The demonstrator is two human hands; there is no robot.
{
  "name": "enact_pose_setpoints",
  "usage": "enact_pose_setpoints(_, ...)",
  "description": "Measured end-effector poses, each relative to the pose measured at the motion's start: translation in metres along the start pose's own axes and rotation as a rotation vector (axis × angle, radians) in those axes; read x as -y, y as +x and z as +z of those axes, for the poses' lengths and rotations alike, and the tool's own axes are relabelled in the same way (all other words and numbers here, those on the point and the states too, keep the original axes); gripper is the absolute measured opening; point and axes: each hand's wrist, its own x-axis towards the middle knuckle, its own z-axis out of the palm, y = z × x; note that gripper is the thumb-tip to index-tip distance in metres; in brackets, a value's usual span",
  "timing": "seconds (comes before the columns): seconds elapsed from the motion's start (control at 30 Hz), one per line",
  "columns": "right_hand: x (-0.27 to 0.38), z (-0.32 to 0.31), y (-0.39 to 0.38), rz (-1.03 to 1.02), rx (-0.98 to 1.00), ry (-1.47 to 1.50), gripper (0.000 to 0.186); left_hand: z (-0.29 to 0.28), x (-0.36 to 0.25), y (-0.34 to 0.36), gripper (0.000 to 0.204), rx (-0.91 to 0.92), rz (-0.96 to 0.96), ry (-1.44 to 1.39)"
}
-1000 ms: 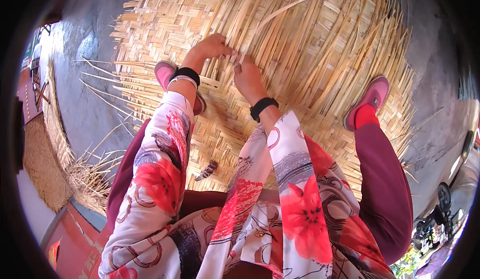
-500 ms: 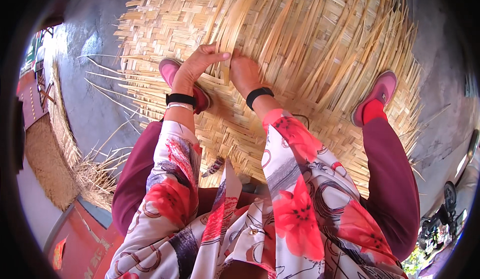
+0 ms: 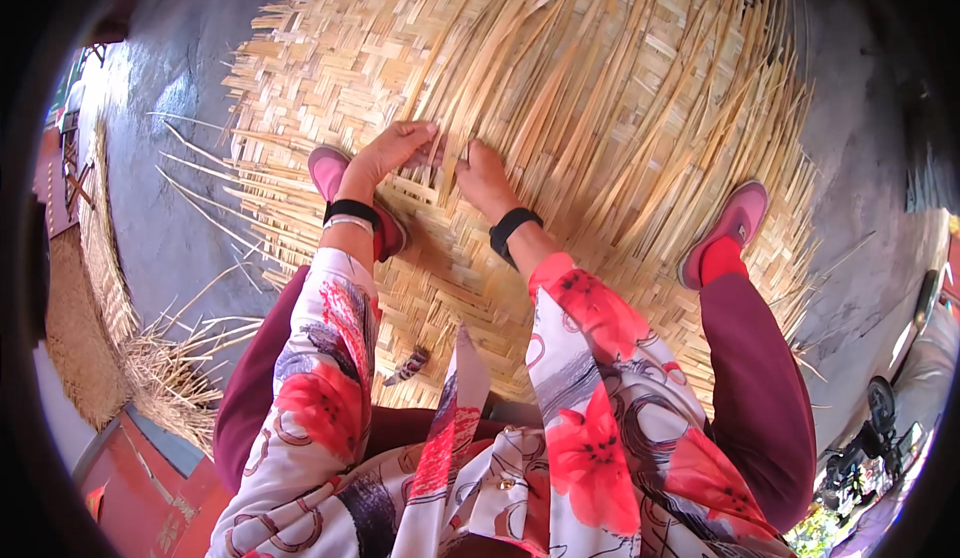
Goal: Weaving thin strips of bamboo or reed together by hand to create a large circular mat.
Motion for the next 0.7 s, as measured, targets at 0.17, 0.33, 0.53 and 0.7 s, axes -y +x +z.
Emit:
enact_pose_setpoints(0.17,-0.004,0.014,-0.005,-0.011,-0.035,0.016,0.015,-0.014,0.021,0.007,0.015,0.074,0.157,0.048)
enact_pose_setpoints(0.33,-0.005,0.019,-0.007,-0.032,-0.061,0.101,0.017,-0.012,0.015,-0.004,0.014,0.044,0.118,-0.029)
enact_pose_setpoints(0.53,0.016,0.005,-0.001,-0.190,0.260,0.061,0.018,-0.022,0.002,-0.018,0.019,0.127,0.061,-0.060)
enact_pose_setpoints(0.7,0.036,0.003,-0.022,-0.108,0.117,-0.148,0.023,-0.051,-0.006,-0.031,0.015,-0.382,0.335,-0.566)
